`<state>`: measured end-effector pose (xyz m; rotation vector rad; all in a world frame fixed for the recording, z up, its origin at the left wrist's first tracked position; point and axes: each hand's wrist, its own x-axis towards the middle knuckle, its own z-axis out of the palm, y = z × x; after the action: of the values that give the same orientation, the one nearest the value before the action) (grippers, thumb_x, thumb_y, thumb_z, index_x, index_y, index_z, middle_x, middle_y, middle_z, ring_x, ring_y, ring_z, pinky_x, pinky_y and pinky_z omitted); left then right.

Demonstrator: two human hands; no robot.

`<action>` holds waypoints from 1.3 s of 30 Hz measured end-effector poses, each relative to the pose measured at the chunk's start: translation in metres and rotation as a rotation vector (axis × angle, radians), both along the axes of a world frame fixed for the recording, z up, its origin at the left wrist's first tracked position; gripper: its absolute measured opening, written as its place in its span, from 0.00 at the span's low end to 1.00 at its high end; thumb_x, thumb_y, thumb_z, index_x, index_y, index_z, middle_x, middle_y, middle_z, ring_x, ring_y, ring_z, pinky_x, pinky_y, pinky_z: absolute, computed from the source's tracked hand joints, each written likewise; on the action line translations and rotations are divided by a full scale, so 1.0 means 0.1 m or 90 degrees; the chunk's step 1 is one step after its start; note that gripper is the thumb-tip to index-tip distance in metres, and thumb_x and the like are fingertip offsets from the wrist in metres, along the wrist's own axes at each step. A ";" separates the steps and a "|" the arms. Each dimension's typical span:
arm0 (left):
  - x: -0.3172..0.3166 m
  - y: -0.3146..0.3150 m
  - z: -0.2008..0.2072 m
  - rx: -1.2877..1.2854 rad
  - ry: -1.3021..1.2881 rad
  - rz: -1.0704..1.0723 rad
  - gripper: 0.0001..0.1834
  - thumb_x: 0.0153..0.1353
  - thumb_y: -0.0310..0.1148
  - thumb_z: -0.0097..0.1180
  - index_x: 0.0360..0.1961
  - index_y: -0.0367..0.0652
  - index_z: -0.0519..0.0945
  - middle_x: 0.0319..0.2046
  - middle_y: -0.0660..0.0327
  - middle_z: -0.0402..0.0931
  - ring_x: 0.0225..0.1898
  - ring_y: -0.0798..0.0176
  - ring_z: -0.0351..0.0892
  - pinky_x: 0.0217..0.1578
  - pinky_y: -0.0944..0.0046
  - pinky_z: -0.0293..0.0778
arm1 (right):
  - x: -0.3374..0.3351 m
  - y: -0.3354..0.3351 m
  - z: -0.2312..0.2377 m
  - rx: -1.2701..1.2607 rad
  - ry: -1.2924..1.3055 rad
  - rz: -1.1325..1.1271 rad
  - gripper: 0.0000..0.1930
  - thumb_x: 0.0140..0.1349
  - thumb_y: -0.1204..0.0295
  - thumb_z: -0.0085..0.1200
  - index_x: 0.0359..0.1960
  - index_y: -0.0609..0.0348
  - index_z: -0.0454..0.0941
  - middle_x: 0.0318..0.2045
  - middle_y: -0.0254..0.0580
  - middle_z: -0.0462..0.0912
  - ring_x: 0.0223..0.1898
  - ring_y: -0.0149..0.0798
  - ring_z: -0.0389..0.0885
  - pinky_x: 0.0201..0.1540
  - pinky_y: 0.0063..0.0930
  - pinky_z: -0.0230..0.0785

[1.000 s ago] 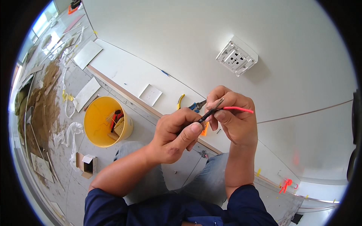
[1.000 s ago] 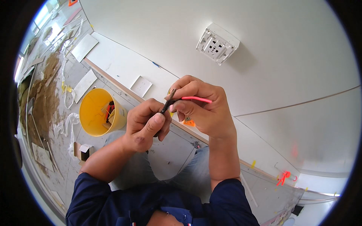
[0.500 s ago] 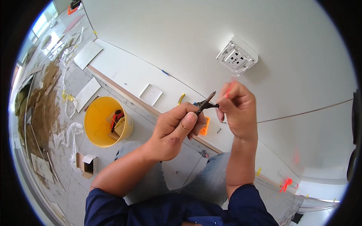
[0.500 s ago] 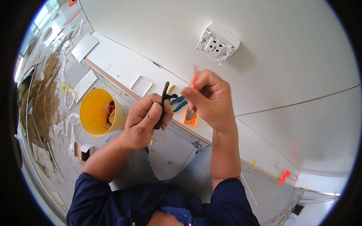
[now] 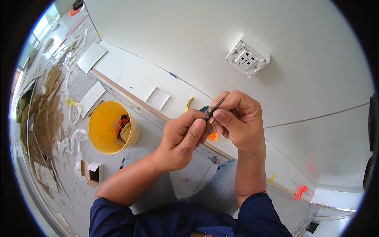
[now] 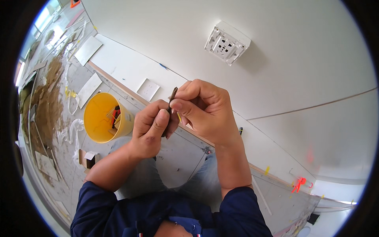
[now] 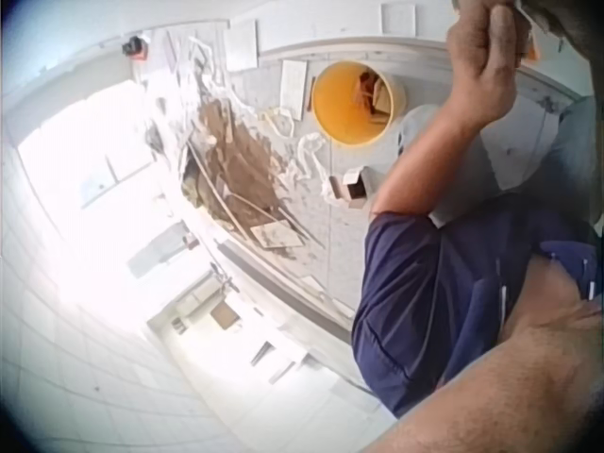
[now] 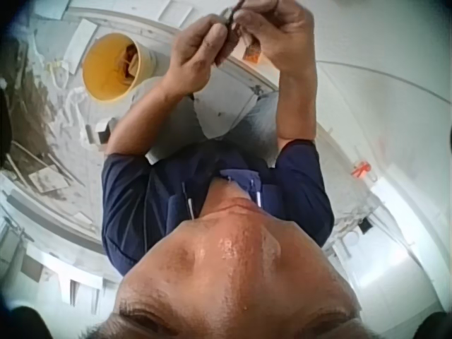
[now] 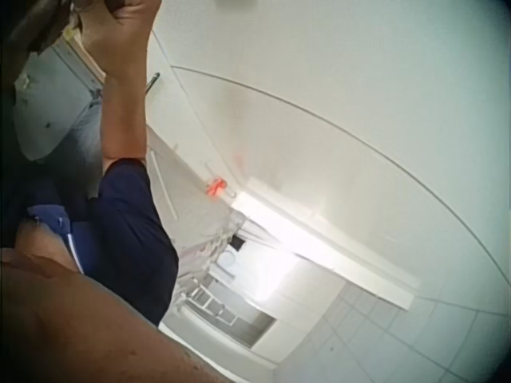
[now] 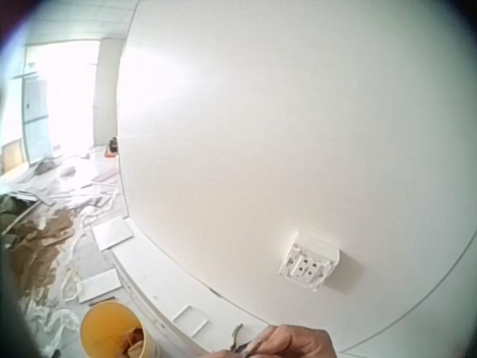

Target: The person strips the insulation off a red wire using a screwdriver, then retrieves a white electrical outlet cover from a yellow bucket and places it on the wall. They then move to another outlet, strip wires, and connect them to the outlet terminals using pliers.

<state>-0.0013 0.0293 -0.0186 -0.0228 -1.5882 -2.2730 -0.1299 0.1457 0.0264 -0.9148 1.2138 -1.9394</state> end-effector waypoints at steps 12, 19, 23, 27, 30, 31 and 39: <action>-0.04 -0.09 0.12 0.320 -0.085 -0.330 0.25 0.77 0.51 0.45 0.41 0.35 0.75 0.18 0.62 0.68 0.21 0.68 0.69 0.27 0.70 0.68 | -0.20 0.02 -0.10 -0.030 0.008 0.003 0.09 0.66 0.80 0.63 0.31 0.62 0.74 0.33 0.39 0.80 0.23 0.20 0.70 0.24 0.15 0.61; -0.07 -0.08 0.03 0.242 -0.134 -0.135 0.20 0.78 0.45 0.44 0.44 0.36 0.77 0.21 0.64 0.66 0.22 0.73 0.62 0.25 0.71 0.60 | -0.25 -0.06 -0.19 -0.054 0.007 -0.091 0.13 0.73 0.61 0.58 0.38 0.59 0.76 0.24 0.31 0.71 0.19 0.22 0.61 0.18 0.16 0.52; -0.05 -0.15 0.04 0.333 -0.150 -0.237 0.27 0.79 0.51 0.38 0.42 0.35 0.78 0.15 0.66 0.60 0.16 0.72 0.54 0.20 0.69 0.55 | -0.26 0.00 -0.21 -0.014 -0.049 -0.035 0.12 0.74 0.63 0.57 0.44 0.61 0.78 0.26 0.33 0.76 0.18 0.21 0.63 0.18 0.16 0.54; -0.05 -0.18 0.01 0.358 -0.180 -0.261 0.30 0.79 0.53 0.37 0.42 0.35 0.79 0.13 0.66 0.58 0.15 0.71 0.52 0.20 0.69 0.54 | -0.28 0.01 -0.19 -0.015 -0.090 -0.022 0.11 0.74 0.65 0.58 0.46 0.63 0.79 0.30 0.35 0.80 0.18 0.21 0.67 0.19 0.16 0.57; -0.05 -0.17 0.02 0.244 -0.164 -0.184 0.26 0.78 0.49 0.41 0.44 0.34 0.79 0.17 0.66 0.63 0.18 0.73 0.55 0.22 0.71 0.56 | -0.33 0.01 -0.25 -0.086 -0.045 0.016 0.10 0.74 0.67 0.57 0.45 0.63 0.79 0.32 0.37 0.78 0.20 0.23 0.69 0.21 0.16 0.59; -0.05 -0.15 0.03 0.187 -0.155 -0.145 0.24 0.78 0.47 0.43 0.46 0.34 0.79 0.18 0.67 0.65 0.19 0.74 0.57 0.23 0.71 0.57 | -0.35 0.02 -0.27 -0.122 -0.020 0.035 0.10 0.74 0.68 0.57 0.45 0.64 0.79 0.33 0.38 0.78 0.20 0.23 0.69 0.22 0.16 0.60; -0.01 -0.08 0.08 -0.029 -0.013 0.080 0.13 0.71 0.33 0.62 0.50 0.35 0.78 0.35 0.65 0.75 0.34 0.76 0.70 0.39 0.75 0.68 | -0.39 0.07 -0.20 -0.166 0.136 0.035 0.08 0.74 0.68 0.56 0.42 0.60 0.79 0.36 0.43 0.75 0.22 0.27 0.71 0.23 0.18 0.63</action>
<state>-0.0019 0.0212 -0.0104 0.0862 -1.6048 -2.1470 -0.1690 0.1532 0.0060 -1.3049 1.0536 -2.0272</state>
